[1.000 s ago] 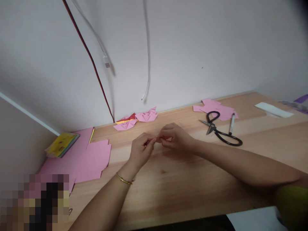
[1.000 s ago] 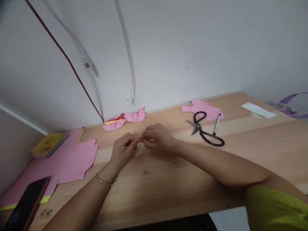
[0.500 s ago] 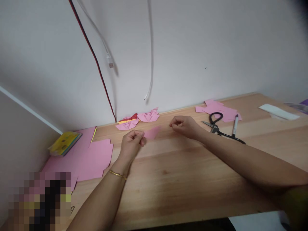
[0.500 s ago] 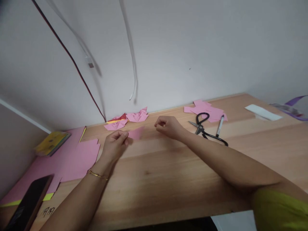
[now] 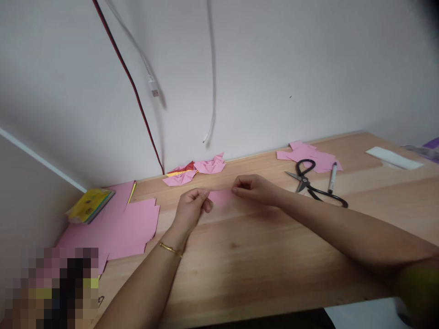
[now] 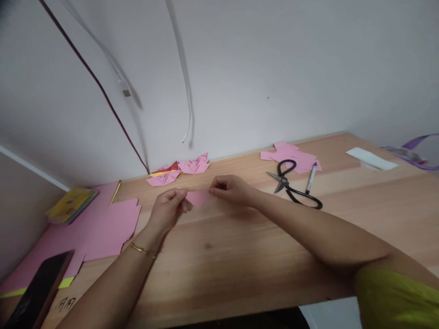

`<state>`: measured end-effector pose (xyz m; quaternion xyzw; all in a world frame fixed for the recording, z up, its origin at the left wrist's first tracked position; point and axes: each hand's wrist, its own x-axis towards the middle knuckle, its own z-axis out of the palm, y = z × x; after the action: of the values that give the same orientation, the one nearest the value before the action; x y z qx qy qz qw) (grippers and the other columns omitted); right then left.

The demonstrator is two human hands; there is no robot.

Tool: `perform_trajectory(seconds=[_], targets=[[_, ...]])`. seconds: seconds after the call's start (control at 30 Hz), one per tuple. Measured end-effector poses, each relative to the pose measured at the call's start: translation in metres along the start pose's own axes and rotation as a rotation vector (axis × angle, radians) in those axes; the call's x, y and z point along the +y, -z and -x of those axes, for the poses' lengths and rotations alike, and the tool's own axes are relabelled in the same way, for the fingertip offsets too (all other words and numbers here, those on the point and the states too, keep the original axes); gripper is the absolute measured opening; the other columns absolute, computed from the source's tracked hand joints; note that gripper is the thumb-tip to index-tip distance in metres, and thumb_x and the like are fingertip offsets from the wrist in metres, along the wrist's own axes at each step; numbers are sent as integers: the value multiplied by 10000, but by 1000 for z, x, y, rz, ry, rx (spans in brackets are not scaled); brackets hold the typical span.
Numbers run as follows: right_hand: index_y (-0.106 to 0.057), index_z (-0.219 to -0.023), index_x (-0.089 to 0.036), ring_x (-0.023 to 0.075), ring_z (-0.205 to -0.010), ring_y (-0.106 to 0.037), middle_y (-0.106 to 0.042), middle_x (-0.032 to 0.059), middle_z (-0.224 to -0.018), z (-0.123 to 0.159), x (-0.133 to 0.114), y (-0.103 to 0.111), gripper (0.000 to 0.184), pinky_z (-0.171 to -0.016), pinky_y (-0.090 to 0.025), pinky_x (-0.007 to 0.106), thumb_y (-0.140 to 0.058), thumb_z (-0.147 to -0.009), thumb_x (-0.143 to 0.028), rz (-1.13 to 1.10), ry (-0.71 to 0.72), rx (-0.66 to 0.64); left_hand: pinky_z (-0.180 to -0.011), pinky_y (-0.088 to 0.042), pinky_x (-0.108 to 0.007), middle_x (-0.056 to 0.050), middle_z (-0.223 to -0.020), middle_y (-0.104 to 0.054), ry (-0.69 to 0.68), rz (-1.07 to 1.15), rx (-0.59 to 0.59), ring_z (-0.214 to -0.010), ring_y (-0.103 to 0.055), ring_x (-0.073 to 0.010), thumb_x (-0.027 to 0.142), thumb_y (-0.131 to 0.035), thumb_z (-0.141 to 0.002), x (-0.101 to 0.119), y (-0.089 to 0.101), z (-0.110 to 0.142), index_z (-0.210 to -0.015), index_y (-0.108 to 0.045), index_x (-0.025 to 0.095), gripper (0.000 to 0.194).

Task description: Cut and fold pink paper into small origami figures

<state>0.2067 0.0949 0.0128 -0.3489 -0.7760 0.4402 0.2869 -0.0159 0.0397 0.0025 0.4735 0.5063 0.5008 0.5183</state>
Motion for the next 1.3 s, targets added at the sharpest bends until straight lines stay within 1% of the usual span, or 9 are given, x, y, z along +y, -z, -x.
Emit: perform_trajectory(seconds=[0.17,0.3,0.4,0.5,0.63,0.8,1.03,1.17,1.3], targets=[[-567,-694,-158,100,-585,-442,-514,-19,-627,0,-3,1,220,-537,-342,225,-554,-784,-358,27,-18,-14,-537,-391,-231,-7,-471,-574,-24,13,11,-450,-500,-94,412,-564,-820,1,-1,-1,-600,-557,142,349],[-574,-708,-156,107,-606,-470,-542,-10,-655,-1,0,0,240,-562,-358,235,-548,-794,-379,-30,-72,4,-503,-388,-241,-27,-523,-604,29,107,-20,-457,-522,-109,455,-520,-835,1,-3,-1,-647,-558,138,370],[-571,-714,-156,108,-613,-476,-546,-11,-658,-1,4,-1,269,-572,-364,239,-547,-799,-410,-61,-81,29,-519,-409,-239,-31,-561,-623,73,90,-80,-486,-543,-109,421,-594,-788,1,-6,1,-669,-572,132,314],[-573,-731,-156,109,-612,-479,-548,-10,-659,-1,5,-1,297,-577,-370,244,-544,-801,-444,-88,-81,15,-521,-419,-229,-21,-557,-626,97,54,-83,-483,-549,-101,347,-666,-730,1,-9,2,-653,-561,135,249],[-587,-784,-157,120,-668,-522,-578,6,-716,-1,3,0,305,-641,-409,264,-533,-815,-456,-163,-43,-32,-529,-461,-245,-29,-575,-644,135,118,-37,-497,-582,-118,344,-655,-736,-2,-8,1,-684,-531,146,239],[-602,-924,-152,121,-721,-559,-609,27,-804,-1,1,-1,303,-704,-441,279,-525,-833,-430,-256,-56,-10,-588,-504,-263,-27,-608,-639,154,172,-32,-576,-629,-136,331,-670,-725,-4,-5,-1,-727,-552,135,229],[-609,-917,-152,124,-743,-560,-615,35,-826,-1,4,0,330,-721,-441,279,-536,-830,-461,-271,-32,-38,-619,-520,-259,-22,-665,-643,159,192,-43,-587,-631,-120,280,-686,-710,-2,-5,-1,-796,-600,115,205],[-604,-906,-151,124,-710,-533,-594,23,-788,1,3,-3,332,-661,-420,264,-557,-813,-466,-257,-34,-43,-631,-525,-268,-19,-645,-648,158,193,-18,-601,-642,-131,264,-732,-666,-3,-6,-1,-737,-578,124,220],[-584,-793,-152,116,-648,-475,-533,-2,-706,0,2,-5,280,-593,-369,245,-543,-819,-428,-107,-16,24,-563,-496,-239,-18,-571,-643,141,98,-46,-536,-615,-122,313,-738,-660,-2,-7,2,-665,-552,134,258]])
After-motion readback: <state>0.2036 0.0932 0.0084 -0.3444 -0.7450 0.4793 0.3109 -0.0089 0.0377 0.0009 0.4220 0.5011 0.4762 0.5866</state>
